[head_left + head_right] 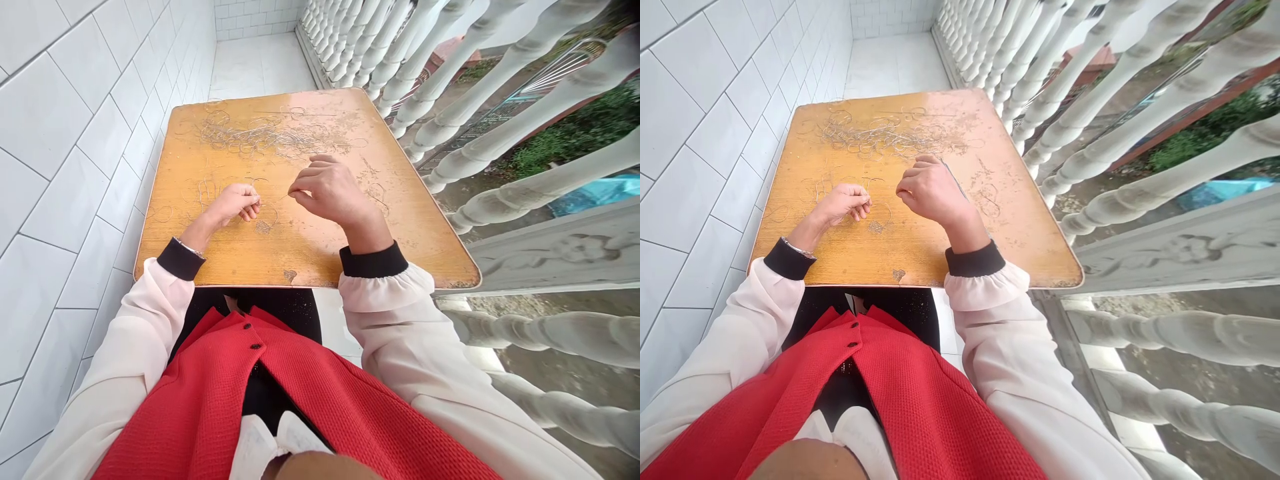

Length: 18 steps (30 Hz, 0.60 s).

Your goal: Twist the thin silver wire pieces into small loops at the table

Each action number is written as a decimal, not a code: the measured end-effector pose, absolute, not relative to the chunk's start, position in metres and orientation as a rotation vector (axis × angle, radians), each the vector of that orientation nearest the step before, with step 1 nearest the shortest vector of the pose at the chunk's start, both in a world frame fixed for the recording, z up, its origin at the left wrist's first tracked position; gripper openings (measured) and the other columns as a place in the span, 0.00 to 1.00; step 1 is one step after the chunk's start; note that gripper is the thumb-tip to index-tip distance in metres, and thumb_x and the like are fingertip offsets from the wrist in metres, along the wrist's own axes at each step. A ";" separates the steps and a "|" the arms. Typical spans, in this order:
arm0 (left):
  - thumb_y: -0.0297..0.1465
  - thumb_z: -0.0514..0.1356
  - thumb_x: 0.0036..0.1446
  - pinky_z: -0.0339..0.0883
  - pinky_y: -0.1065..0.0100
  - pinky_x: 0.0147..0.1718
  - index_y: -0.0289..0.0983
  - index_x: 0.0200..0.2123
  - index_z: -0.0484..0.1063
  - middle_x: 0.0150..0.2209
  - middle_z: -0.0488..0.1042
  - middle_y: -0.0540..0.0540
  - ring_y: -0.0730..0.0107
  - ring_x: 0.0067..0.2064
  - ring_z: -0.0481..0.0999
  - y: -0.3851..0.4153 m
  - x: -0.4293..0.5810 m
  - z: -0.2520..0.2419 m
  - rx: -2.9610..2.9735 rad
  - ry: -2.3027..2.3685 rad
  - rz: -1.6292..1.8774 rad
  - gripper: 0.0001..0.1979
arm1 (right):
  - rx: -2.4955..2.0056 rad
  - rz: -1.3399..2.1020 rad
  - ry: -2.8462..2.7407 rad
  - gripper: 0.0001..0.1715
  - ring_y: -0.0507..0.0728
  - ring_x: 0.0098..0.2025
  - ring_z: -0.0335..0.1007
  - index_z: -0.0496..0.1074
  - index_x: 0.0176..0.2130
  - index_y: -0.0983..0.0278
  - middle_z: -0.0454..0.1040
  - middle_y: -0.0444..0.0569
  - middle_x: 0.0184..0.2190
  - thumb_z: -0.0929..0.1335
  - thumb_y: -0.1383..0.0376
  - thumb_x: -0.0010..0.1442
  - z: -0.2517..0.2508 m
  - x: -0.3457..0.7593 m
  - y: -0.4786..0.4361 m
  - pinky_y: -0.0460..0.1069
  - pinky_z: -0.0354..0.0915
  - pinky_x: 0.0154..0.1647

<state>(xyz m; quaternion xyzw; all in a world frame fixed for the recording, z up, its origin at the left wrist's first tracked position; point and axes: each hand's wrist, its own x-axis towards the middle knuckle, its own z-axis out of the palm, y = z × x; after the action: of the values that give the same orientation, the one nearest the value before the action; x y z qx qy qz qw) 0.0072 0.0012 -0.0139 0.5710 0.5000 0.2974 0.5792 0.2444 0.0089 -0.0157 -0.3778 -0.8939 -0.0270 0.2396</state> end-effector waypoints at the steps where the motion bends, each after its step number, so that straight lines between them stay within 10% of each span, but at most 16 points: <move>1: 0.17 0.55 0.69 0.61 0.76 0.21 0.32 0.25 0.70 0.20 0.73 0.53 0.82 0.19 0.73 0.001 0.007 -0.014 1.332 1.179 0.694 0.18 | -1.038 -0.080 -2.449 0.18 0.64 0.39 0.77 0.80 0.31 0.58 0.81 0.52 0.31 0.64 0.65 0.68 -0.015 0.244 0.009 0.64 0.66 0.57; 18: 0.21 0.61 0.69 0.62 0.77 0.24 0.33 0.25 0.70 0.20 0.74 0.52 0.82 0.21 0.73 0.005 0.007 -0.015 1.348 1.253 0.823 0.16 | -1.062 -0.235 -2.384 0.17 0.67 0.63 0.68 0.76 0.30 0.57 0.84 0.48 0.45 0.67 0.65 0.72 -0.022 0.224 0.004 0.73 0.48 0.74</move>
<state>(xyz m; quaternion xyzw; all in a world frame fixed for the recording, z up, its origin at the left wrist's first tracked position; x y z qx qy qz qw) 0.0074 0.0053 -0.0151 0.5656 0.5258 0.3453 0.5333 0.2239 0.0038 -0.0222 -0.3914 -0.8792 -0.0865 0.2576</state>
